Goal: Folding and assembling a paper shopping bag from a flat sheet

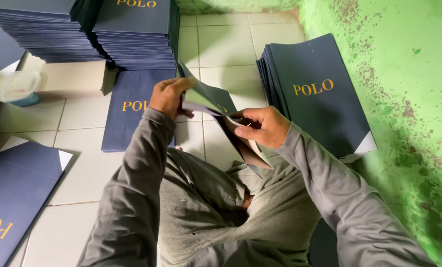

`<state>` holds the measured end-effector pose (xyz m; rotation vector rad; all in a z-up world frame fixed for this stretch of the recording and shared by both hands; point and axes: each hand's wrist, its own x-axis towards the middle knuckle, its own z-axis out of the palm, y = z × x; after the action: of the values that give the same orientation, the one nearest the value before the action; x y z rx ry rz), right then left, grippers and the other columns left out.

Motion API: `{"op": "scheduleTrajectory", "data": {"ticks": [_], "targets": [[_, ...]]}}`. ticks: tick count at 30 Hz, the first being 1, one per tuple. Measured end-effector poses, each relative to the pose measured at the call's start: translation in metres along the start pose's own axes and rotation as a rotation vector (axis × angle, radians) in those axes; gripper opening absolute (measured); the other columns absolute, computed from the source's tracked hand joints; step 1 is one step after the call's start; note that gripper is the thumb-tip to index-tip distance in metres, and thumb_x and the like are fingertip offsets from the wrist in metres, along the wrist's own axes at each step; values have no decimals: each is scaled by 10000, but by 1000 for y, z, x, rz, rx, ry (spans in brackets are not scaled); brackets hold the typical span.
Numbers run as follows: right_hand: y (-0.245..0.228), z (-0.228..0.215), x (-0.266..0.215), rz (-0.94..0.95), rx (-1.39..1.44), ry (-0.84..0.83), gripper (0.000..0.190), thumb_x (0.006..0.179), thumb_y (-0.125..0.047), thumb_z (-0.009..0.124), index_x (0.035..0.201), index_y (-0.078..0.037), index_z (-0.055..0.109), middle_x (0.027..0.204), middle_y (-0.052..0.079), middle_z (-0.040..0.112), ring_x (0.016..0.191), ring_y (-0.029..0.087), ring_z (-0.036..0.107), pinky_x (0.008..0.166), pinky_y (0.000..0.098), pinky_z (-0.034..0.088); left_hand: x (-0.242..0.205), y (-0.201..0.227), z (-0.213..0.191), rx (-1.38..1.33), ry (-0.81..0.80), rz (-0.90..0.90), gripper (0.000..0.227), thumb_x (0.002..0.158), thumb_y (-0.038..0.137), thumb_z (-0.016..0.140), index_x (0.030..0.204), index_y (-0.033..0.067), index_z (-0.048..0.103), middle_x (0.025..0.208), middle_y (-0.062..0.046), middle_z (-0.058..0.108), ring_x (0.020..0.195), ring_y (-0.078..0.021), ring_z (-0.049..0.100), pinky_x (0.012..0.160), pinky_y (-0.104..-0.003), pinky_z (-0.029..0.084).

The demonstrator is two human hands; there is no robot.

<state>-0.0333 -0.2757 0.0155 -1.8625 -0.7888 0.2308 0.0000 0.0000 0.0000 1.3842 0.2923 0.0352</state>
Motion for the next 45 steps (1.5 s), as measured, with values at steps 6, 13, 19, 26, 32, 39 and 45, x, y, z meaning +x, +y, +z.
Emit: {"op": "scheduleTrajectory", "data": {"ticks": [6,13,19,26,32,39,45], "targets": [[61,11,2,-94,-320,300,306,839,-108,657,623,-159,447,515,-32,285,459,141,396,450,272,349,-75,6,48,71,-251,277,1213,847,539,812,1619,-4,51,1134,-270,597,951,-300,672,701,-380,602],[57,6,2,-42,-228,326,105,846,-65,679,815,-164,665,545,41,568,566,143,515,576,327,499,-110,-3,67,532,-92,232,1366,694,563,904,1628,32,60,1440,-305,445,1216,-480,625,1062,-526,544],[28,-5,14,-28,-310,353,145,884,-53,608,929,-158,698,610,87,651,673,121,610,625,340,514,-96,10,62,884,-63,301,1028,745,404,704,1597,79,231,1287,-245,637,1203,-464,638,1090,-584,476],[-13,-101,66,-51,-632,331,191,849,-124,739,994,-29,658,845,211,688,830,330,689,622,444,507,-42,81,28,1262,110,337,815,667,232,670,1448,232,437,948,-210,725,861,-441,713,739,-524,599],[-73,-169,90,15,-723,276,396,782,-60,620,1155,-85,749,851,116,699,775,217,648,574,383,510,32,136,-24,1372,255,565,724,504,104,699,1223,75,615,916,-259,686,851,-511,650,711,-548,572],[-105,-197,104,241,-809,265,588,727,-86,590,1294,-151,732,901,163,675,935,299,661,685,455,512,51,203,-20,1360,-123,651,898,537,-9,572,1420,119,668,857,-133,773,842,-302,710,783,-405,559],[-71,-200,124,450,-1006,23,889,813,-226,764,1629,-225,410,1191,228,698,987,443,680,915,505,551,144,157,-26,2180,-203,677,938,751,423,627,1640,338,339,961,-77,827,870,-312,788,656,-398,586]]}}
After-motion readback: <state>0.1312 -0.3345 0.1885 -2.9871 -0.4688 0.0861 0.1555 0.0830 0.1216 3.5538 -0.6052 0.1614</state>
